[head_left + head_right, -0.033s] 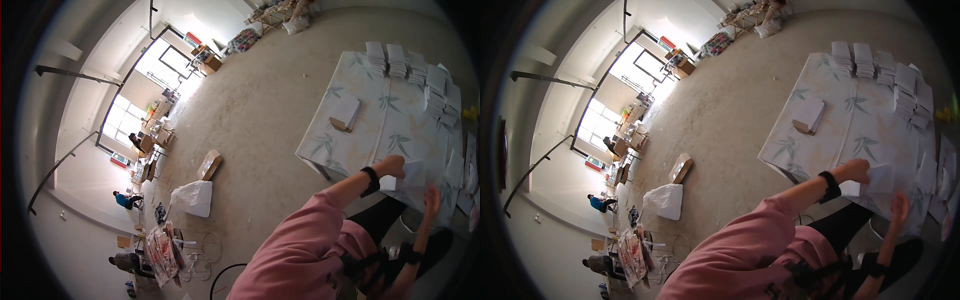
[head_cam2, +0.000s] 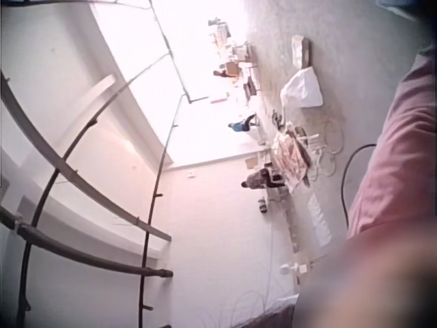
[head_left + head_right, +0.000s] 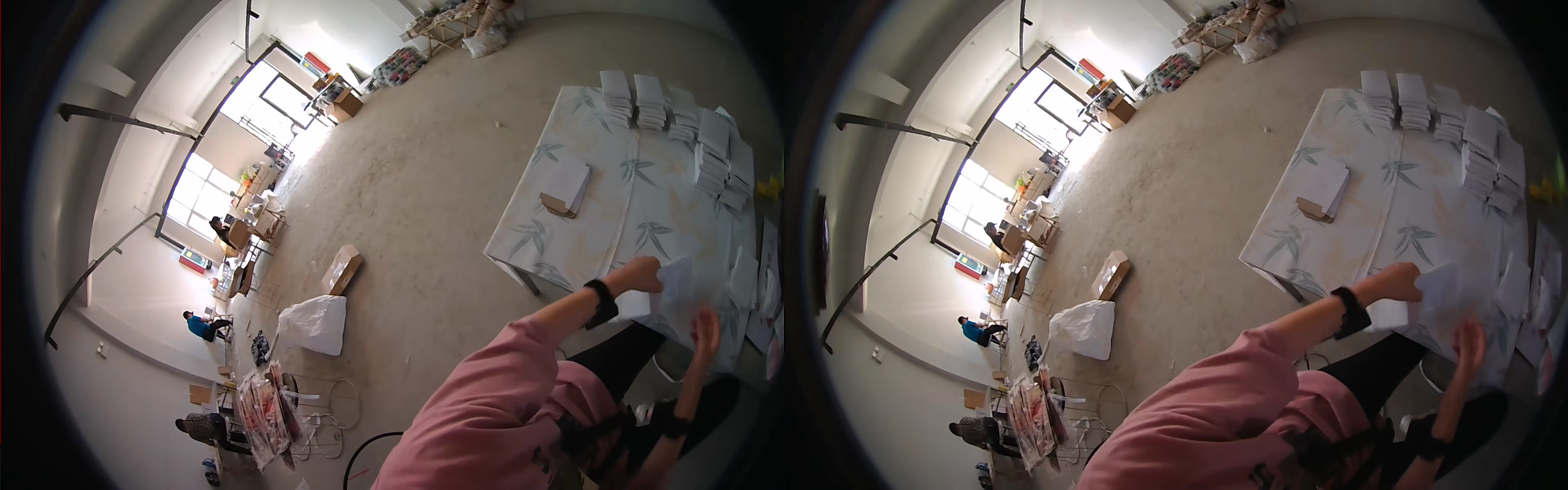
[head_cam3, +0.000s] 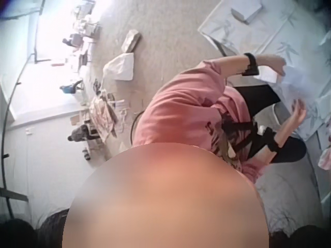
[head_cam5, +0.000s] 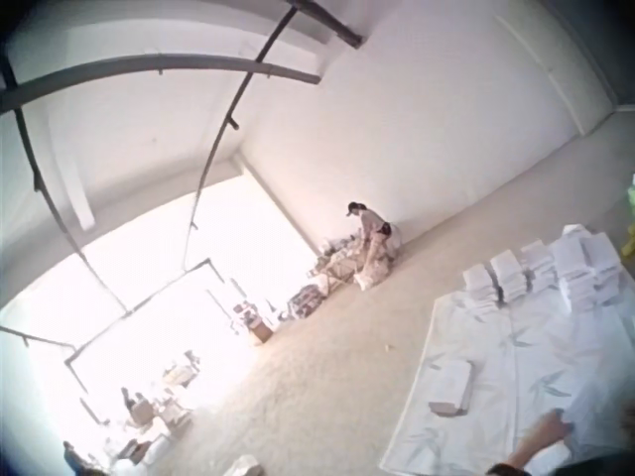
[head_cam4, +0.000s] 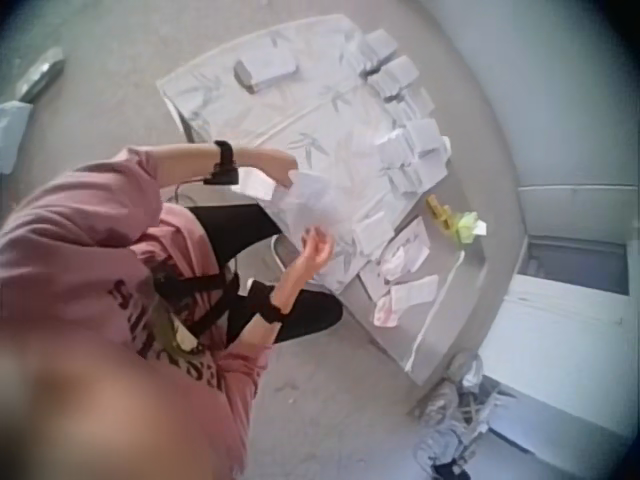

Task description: Packaging and organizing white sheets of material into small paper folders or envelopes.

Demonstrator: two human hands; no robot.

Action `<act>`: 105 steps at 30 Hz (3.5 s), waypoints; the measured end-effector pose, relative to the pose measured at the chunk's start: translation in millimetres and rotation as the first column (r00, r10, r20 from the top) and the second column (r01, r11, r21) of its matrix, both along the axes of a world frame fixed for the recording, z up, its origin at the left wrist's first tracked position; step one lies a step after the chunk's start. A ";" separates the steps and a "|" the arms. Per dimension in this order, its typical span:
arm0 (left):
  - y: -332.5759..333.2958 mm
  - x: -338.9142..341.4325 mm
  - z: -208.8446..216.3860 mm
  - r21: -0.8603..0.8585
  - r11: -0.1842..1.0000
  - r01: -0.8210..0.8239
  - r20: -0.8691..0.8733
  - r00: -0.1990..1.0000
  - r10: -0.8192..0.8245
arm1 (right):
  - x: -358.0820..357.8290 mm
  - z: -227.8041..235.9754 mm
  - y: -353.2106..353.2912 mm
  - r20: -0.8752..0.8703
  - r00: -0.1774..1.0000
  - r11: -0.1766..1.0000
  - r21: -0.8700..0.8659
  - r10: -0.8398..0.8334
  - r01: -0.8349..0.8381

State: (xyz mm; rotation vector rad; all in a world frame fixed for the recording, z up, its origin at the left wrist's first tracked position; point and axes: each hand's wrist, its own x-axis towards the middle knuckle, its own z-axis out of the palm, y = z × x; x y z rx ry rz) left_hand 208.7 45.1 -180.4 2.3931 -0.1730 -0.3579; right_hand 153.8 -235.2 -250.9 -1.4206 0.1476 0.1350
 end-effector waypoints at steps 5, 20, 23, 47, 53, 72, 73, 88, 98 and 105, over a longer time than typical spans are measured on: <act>-15.1 -72.2 44.4 -0.827 0.027 -0.562 -0.556 0.823 0.111 | -58.5 52.6 26.5 -0.136 0.982 0.932 0.354 0.131 -0.076; -38.7 -153.6 56.8 -0.937 0.095 -0.337 -0.230 0.796 0.559 | -102.1 39.1 65.9 -0.246 0.950 0.705 0.708 0.191 0.041; -43.3 -151.2 47.3 -0.936 0.102 -0.338 -0.229 0.802 0.551 | -100.6 61.9 74.6 -0.317 0.938 0.903 0.429 0.139 0.011; 84.1 -42.5 48.1 -0.753 0.621 -0.218 -0.195 0.975 0.106 | -39.7 142.2 58.5 -0.115 0.984 0.949 -0.301 -0.137 0.097; 64.5 -23.3 35.4 -0.517 0.855 -0.026 0.074 0.994 0.075 | -16.2 112.5 38.7 0.150 0.989 0.933 -0.358 0.011 0.044; 72.7 -25.5 -21.2 -0.682 0.731 -0.027 0.051 0.995 0.084 | -8.1 67.4 35.4 0.339 0.940 0.920 -0.361 -0.025 0.155; 71.3 -26.4 -18.3 -0.682 0.731 -0.019 0.053 0.996 0.076 | -8.1 65.6 34.0 0.356 0.934 0.922 -0.346 -0.042 0.173; 56.4 -31.7 7.9 -0.675 0.732 -0.091 -0.047 0.996 0.081 | -6.1 57.8 35.9 0.309 0.950 0.921 -0.355 -0.045 0.159; 72.4 -31.7 15.2 -0.524 0.831 -0.189 -0.118 0.982 0.149 | -2.0 55.6 41.3 0.021 1.000 0.945 -0.326 0.001 0.006; 71.4 5.8 -34.4 -0.269 0.935 -0.232 -0.244 0.955 0.167 | -2.2 31.3 13.7 -0.230 0.967 0.973 -0.224 -0.113 0.060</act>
